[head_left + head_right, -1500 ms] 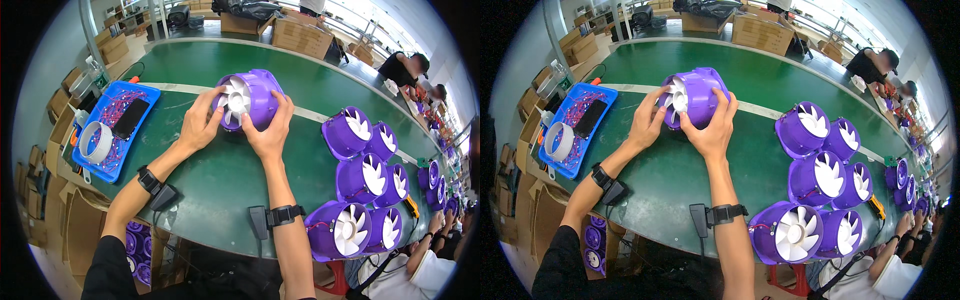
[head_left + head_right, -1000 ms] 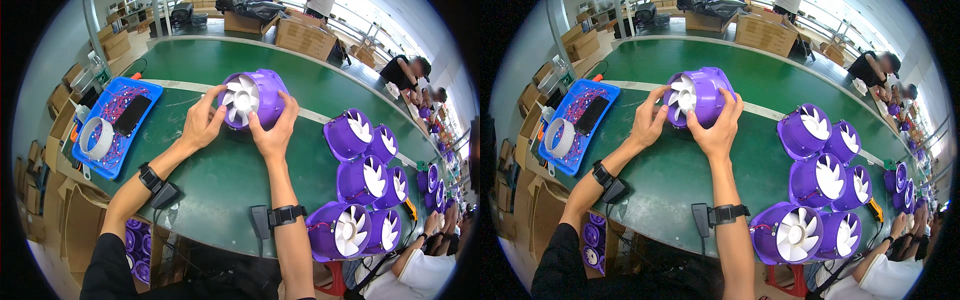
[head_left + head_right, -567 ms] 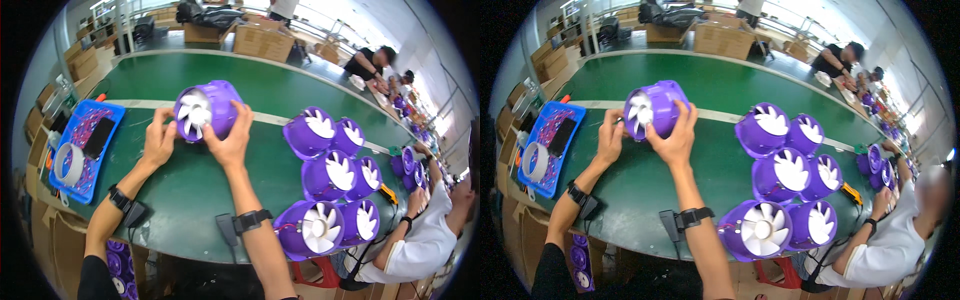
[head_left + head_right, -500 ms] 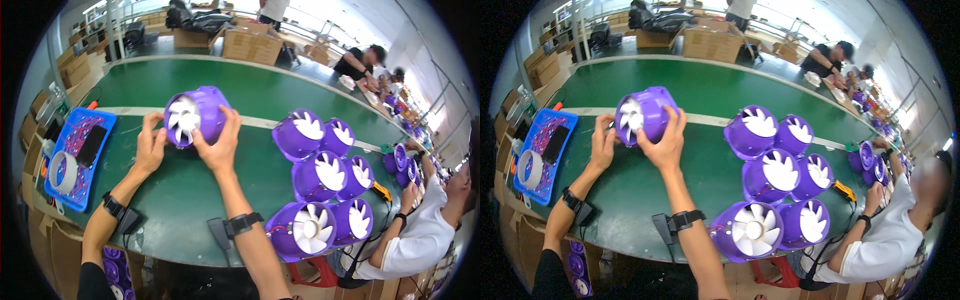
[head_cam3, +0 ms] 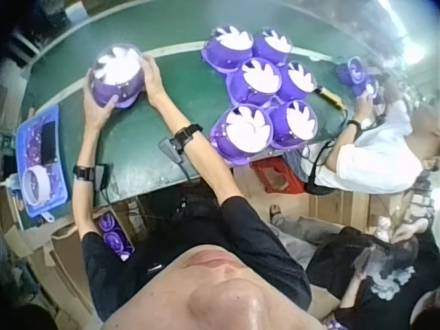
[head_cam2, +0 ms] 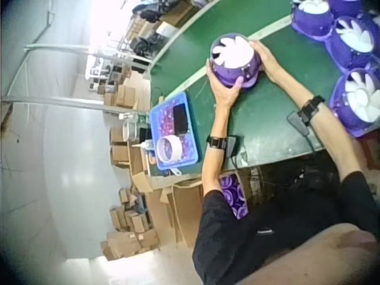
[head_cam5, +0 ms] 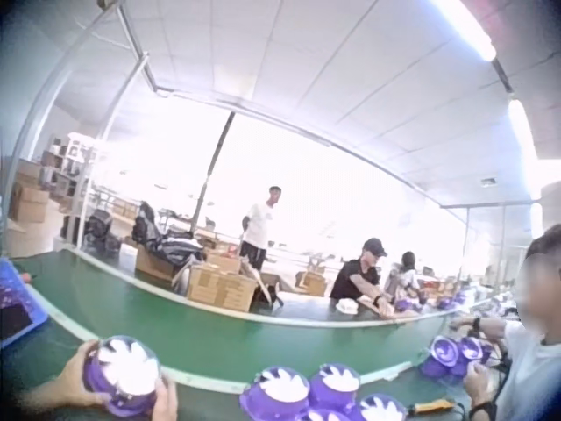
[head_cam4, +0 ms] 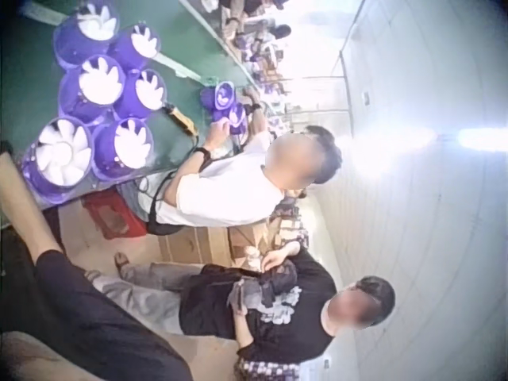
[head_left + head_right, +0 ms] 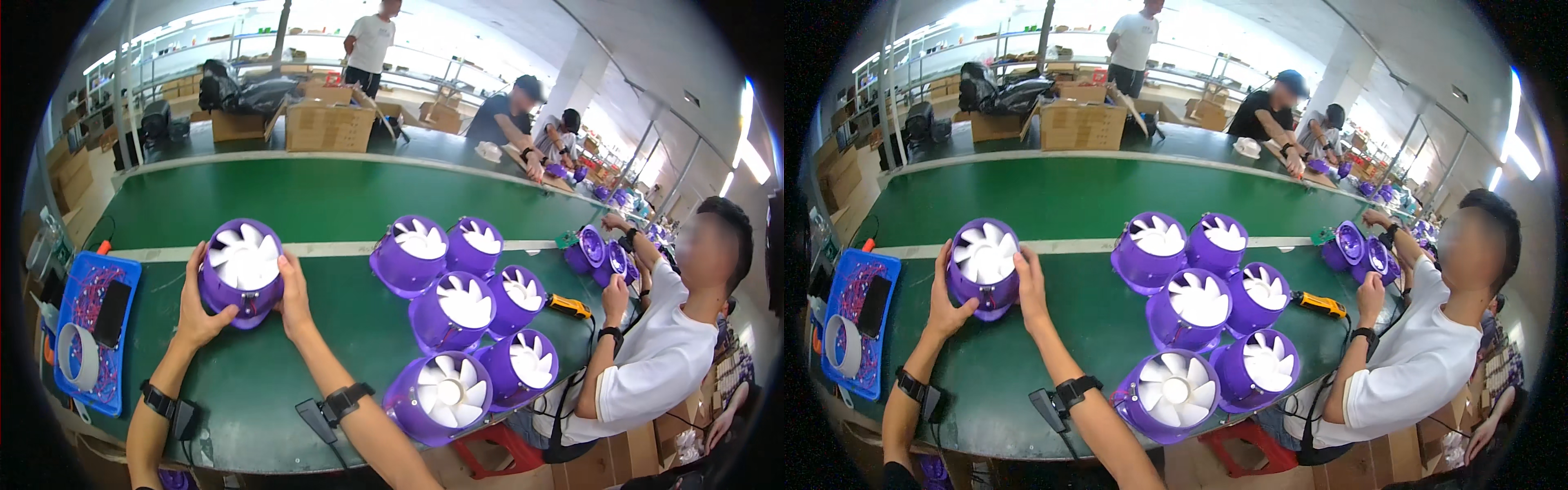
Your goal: The person assembles purple plastic fan units on a green workbench. They pick up fan housings from a cardboard box, place them on the table, and manipulate the internal components and wires. The person repeatedly turns the units over to inspect the interior and exterior, handling them one at a time.
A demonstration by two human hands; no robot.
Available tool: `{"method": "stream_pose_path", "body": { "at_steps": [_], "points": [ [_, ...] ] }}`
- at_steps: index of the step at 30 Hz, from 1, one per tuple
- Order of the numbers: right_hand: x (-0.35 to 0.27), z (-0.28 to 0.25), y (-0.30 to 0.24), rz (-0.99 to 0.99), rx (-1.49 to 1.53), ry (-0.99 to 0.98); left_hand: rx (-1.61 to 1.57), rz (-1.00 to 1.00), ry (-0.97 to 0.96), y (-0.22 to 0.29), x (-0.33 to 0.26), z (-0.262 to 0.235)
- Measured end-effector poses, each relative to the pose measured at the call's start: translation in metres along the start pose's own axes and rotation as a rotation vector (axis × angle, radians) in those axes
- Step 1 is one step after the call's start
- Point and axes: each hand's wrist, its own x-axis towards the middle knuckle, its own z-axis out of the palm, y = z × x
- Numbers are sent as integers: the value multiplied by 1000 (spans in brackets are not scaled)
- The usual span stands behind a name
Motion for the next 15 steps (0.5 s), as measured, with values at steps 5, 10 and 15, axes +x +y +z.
{"method": "stream_pose_path", "body": {
  "at_steps": [5,10,15],
  "points": [
    [-7,6,-17,18,-9,-115,37,-44,9,-14,-6,-8],
    [-5,7,-15,-136,-314,-181,-169,-74,180,-67,-13,2],
    [-6,14,-4,-473,-571,-178,-322,-267,166,-64,-11,-6]
  ]
}}
